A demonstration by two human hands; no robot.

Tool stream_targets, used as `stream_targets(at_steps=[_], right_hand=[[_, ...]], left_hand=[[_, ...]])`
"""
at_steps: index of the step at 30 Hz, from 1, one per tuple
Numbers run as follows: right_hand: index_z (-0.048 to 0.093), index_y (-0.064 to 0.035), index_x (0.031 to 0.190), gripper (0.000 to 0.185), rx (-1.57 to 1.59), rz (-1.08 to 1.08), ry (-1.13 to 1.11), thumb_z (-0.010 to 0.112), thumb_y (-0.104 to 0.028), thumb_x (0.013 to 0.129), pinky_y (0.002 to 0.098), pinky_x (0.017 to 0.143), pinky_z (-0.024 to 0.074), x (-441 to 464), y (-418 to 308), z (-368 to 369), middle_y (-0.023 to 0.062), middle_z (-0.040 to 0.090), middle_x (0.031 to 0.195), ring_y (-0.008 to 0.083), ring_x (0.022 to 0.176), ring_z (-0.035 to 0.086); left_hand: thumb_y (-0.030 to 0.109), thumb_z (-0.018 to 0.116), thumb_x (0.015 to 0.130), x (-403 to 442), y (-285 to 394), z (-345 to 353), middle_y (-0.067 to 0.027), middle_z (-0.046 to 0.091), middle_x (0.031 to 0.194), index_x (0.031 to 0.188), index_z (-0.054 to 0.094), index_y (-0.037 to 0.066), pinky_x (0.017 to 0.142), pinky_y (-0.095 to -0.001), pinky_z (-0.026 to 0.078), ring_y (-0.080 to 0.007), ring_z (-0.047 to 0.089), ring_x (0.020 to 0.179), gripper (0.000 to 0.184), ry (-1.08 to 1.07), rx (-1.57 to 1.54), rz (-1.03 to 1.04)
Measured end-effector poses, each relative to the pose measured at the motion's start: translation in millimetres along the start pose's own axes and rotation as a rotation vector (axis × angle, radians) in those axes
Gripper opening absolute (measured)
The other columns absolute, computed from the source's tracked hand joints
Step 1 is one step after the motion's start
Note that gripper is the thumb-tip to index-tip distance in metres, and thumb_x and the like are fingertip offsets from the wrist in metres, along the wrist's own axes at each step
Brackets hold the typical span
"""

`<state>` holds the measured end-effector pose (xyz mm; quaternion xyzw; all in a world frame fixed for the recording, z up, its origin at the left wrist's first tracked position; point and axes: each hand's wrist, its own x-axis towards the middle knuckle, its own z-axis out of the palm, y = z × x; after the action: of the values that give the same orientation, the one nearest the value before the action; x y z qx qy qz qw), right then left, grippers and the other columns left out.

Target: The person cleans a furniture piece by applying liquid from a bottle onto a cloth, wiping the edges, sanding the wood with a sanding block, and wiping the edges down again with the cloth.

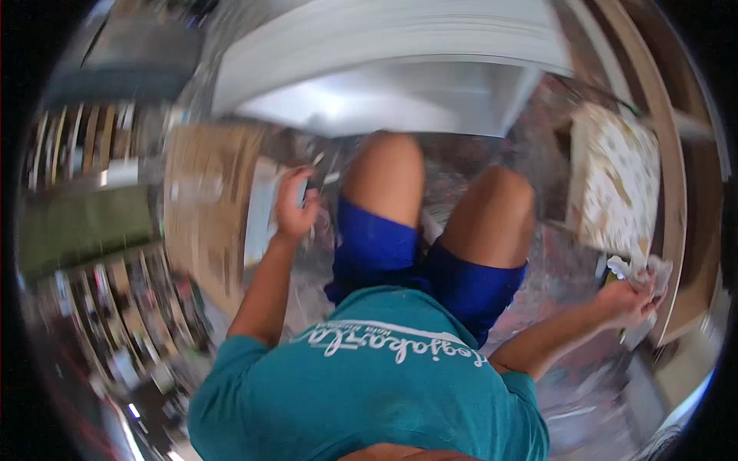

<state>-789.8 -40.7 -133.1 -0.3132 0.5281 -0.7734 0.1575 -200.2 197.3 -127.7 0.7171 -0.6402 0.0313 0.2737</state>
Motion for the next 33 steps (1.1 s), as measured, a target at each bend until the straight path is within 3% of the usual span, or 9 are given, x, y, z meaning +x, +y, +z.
stream_targets(at_steps=[5,7,11,14,23,26,27,29,33], right_hand=[[0.069,0.0058,0.115,0.027,-0.017,-0.036,-0.192,0.075,-0.009,0.093,0.0434,0.094,0.0595,-4.7,15.0,46.8,0.0188,0.069,0.122,0.0305,0.11,0.069],[0.068,0.0079,0.114,0.029,0.125,0.176,-0.164,0.079,-0.003,0.089,0.0469,0.092,0.0599,-13.1,8.3,76.5,0.0208,0.071,0.115,0.0318,0.102,0.07],[0.072,0.0077,0.107,0.025,0.0,0.181,-0.283,0.079,-0.011,0.092,0.042,0.085,0.0611,-22.0,5.8,101.8,0.0192,0.073,0.11,0.0292,0.095,0.072],[0.067,0.0086,0.115,0.039,-0.201,0.162,-0.315,0.074,-0.025,0.097,0.0403,0.09,0.0575,-39.8,-21.8,127.3,0.019,0.07,0.113,0.0275,0.101,0.069],[0.064,0.0092,0.121,0.041,-0.137,0.371,-0.196,0.059,-0.027,0.101,0.0418,0.089,0.0579,-5.6,44.0,113.6,0.0218,0.064,0.116,0.0308,0.104,0.065],[0.062,0.0087,0.124,0.048,-0.175,0.367,-0.245,0.052,-0.032,0.101,0.0494,0.087,0.0573,7.1,57.2,86.3,0.0218,0.062,0.113,0.0308,0.104,0.064],[0.062,0.0065,0.126,0.047,-0.186,0.354,-0.247,0.052,-0.032,0.101,0.0496,0.083,0.0571,22.2,69.7,70.7,0.0201,0.063,0.111,0.0308,0.099,0.065],[0.065,0.0011,0.122,0.044,-0.208,0.421,-0.208,0.053,-0.035,0.099,0.0457,0.081,0.0573,42.5,78.4,38.4,0.0155,0.066,0.103,0.0287,0.093,0.066],[0.066,-0.0076,0.108,0.03,-0.264,0.331,-0.189,0.057,-0.034,0.097,0.04,0.073,0.0552,55.8,73.5,-15.2,0.0059,0.064,0.09,0.0228,0.082,0.063]], left_hand=[[0.004,0.067,0.09,-163.9,14.1,24.8,-0.0164,0.064,0.124,0.13,0.062,0.01,0.098,-0.0406,0.051,-0.0356,0.064,0.113,0.041,-0.212,-0.179,-0.665],[0.005,0.068,0.089,-235.1,1.6,39.5,-0.0156,0.065,0.124,0.13,0.063,0.01,0.095,-0.0414,0.052,-0.0345,0.065,0.109,0.042,-0.252,-0.229,-0.771],[0.008,0.07,0.088,-311.9,13.9,48.4,-0.0145,0.066,0.121,0.131,0.064,0.011,0.092,-0.0421,0.054,-0.033,0.067,0.1,0.043,-0.358,-0.319,-0.955],[0.011,0.07,0.088,-319.9,12.4,57.8,-0.0149,0.068,0.118,0.128,0.065,0.011,0.092,-0.042,0.054,-0.0318,0.067,0.098,0.041,-0.35,-0.267,-0.861],[0.017,0.07,0.087,-199.6,-137.5,113.8,-0.0178,0.069,0.115,0.122,0.067,0.006,0.096,-0.046,0.052,-0.0371,0.067,0.104,0.037,-0.01,-0.038,-0.601],[0.019,0.071,0.086,-127.8,-219.5,131.2,-0.0199,0.07,0.116,0.122,0.067,0.005,0.101,-0.0481,0.05,-0.0386,0.066,0.111,0.039,0.084,-0.061,-0.748],[0.022,0.068,0.089,-103.2,-245.3,136.3,-0.0179,0.068,0.131,0.131,0.063,0.005,0.104,-0.0468,0.048,-0.0382,0.064,0.117,0.046,0.05,-0.067,-0.861],[0.022,0.067,0.09,-54.7,-290.2,153.7,-0.0177,0.068,0.131,0.132,0.062,0.006,0.105,-0.047,0.047,-0.039,0.064,0.118,0.046,0.004,0.044,-1.152],[0.024,0.065,0.094,-25.4,-403.9,233.3,-0.0184,0.069,0.122,0.143,0.053,0.008,0.103,-0.0493,0.048,-0.0413,0.064,0.11,0.053,0.434,0.195,-1.087]])
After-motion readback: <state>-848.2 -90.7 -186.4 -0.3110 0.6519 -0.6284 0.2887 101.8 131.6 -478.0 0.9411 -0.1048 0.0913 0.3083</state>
